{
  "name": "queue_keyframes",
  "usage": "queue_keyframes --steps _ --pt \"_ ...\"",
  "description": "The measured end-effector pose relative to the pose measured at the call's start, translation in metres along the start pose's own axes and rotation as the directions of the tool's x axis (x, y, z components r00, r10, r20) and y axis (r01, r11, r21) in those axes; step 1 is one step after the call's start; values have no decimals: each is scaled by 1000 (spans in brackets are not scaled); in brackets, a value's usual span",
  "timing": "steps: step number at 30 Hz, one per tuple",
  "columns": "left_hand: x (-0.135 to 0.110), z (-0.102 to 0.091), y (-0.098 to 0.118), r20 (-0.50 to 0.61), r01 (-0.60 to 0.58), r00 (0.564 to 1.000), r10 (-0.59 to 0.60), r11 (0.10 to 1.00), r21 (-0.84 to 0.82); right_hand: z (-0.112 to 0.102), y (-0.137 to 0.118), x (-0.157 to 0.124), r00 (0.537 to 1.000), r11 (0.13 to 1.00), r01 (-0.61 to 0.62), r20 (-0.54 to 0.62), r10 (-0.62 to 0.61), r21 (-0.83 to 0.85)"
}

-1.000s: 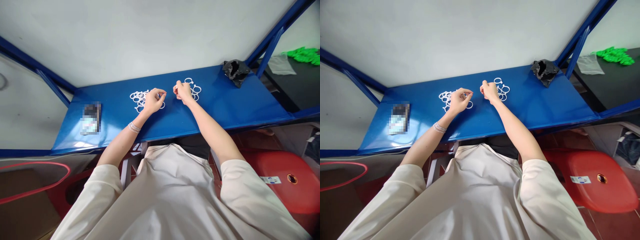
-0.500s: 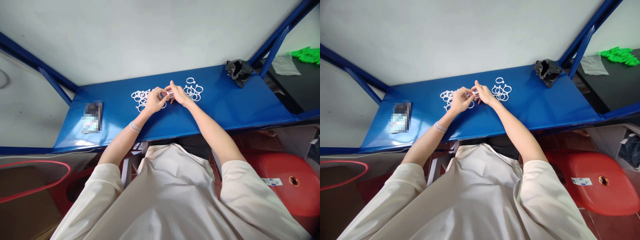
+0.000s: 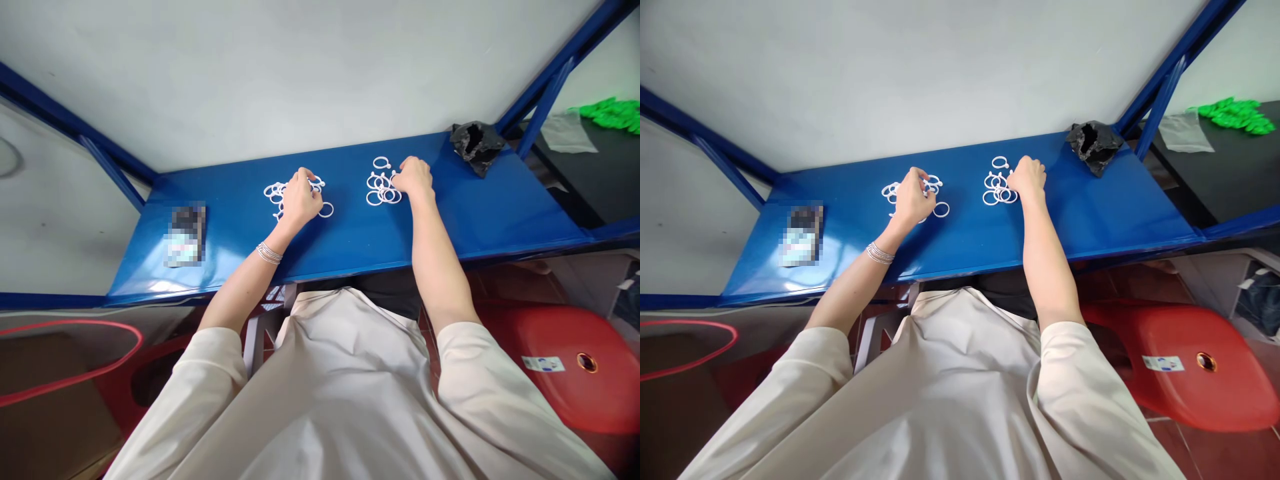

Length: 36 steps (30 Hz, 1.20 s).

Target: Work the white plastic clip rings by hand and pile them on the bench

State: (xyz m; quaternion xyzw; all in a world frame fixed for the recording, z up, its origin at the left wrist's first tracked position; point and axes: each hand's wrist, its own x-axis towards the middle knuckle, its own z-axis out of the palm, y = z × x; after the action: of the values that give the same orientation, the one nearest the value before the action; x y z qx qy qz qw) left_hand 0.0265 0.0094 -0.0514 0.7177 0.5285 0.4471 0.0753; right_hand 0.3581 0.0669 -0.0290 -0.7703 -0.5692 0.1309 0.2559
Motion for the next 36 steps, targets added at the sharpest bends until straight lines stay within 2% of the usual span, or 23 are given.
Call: queue_keyframes --steps 3,6,8,11,15,18,21,27,36 --pt "-2 2 5 24 -20 1000 19 1000 8 0 -1 -1 999 995 39 -11 -39 91" --pt "-3 2 12 42 -40 998 39 999 23 -1 -10 -7 968 949 223 -166 -189 224" --pt "-4 2 16 69 -52 996 50 998 26 -1 -21 -15 935 899 334 -220 -278 284" --pt "-4 1 22 93 -70 993 70 998 0 0 -45 -35 914 824 405 -156 -375 396" --pt "-4 -1 30 98 -90 991 95 995 -49 7 -78 -66 890 763 409 -33 -455 501" --pt "-4 -2 36 136 -105 984 116 991 -82 12 -90 -82 850 715 432 17 -527 550" --pt "-4 -3 38 171 -142 972 159 984 -108 13 -92 -88 819 697 452 49 -571 557" --pt "-4 -4 40 246 -144 951 189 971 -190 11 -88 -89 797 731 475 112 -593 490" --pt "-4 -8 49 255 -115 949 183 959 -260 12 -92 -90 784 717 528 64 -618 455"
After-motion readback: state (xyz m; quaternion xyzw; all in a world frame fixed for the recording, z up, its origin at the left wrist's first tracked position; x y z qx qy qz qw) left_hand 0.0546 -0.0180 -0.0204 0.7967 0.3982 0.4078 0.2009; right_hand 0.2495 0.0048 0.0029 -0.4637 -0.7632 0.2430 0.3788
